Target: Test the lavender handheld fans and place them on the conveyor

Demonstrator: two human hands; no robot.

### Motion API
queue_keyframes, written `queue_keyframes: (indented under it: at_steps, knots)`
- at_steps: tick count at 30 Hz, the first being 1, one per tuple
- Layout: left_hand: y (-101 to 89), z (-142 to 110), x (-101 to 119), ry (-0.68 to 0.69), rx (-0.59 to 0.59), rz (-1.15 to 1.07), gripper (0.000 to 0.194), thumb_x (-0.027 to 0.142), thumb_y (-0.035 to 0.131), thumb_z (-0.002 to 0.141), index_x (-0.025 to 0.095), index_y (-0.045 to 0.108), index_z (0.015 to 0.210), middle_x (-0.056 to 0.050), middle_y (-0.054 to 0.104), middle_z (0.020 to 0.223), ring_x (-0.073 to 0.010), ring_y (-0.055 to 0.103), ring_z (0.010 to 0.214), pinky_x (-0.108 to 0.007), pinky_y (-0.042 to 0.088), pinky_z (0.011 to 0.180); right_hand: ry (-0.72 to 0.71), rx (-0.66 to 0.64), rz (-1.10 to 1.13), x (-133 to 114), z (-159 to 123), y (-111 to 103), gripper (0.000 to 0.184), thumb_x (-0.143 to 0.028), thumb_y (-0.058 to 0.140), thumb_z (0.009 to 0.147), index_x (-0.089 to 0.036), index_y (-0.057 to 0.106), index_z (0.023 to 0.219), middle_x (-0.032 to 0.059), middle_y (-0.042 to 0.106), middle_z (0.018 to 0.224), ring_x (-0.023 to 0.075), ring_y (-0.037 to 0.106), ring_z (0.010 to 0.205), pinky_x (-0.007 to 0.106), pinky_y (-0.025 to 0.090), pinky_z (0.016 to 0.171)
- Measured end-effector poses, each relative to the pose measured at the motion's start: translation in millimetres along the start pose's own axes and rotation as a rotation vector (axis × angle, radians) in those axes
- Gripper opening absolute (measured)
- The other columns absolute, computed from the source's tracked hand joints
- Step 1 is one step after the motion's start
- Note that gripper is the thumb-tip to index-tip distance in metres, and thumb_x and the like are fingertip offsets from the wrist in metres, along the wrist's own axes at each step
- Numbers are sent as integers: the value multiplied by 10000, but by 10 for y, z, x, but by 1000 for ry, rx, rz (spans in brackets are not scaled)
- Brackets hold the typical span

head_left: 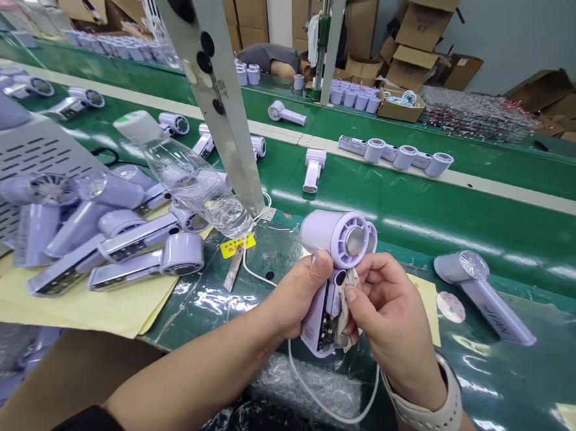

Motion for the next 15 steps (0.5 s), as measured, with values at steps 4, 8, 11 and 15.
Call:
queue_keyframes:
  at_steps: [4,8,11,15]
  knots:
    - [5,3,6,-2,13,14,744,898,705,658,155,711,691,-65,649,524,-158,604,409,-262,530,429,9,4,-6,1,-6,-7,256,-209,823,793,-252,585,875,-80,628,632,82,568,356,156,485,301]
    - [16,4,7,-15,9,1,764,918,693,639,156,712,692,-62,644,522,-170,622,437,-263,530,425,29,-8,-6,-5,-7,1,253,-221,812,793,-258,573,867,-80,627,629,91,574,362,165,489,301]
    - [6,0,-12,-18,4,20,785,936,676,633,153,709,674,-62,638,518,-170,617,430,-262,519,412,32,-10,18,-3,-3,28,249,-204,808,787,-255,580,871,-84,630,640,81,569,363,155,486,307]
    - [-11,-2,-51,-42,8,0,773,928,698,619,159,702,697,-52,643,522,-165,611,424,-271,537,431,33,15,4,10,-15,24,252,-195,811,795,-257,576,863,-84,631,627,83,563,362,156,477,316]
Point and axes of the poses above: each hand's wrist, its own z-axis towards the middle knuckle, its own y-axis out of the palm, x = y × z, the point moved 8 cm from there along z, towards the middle knuckle
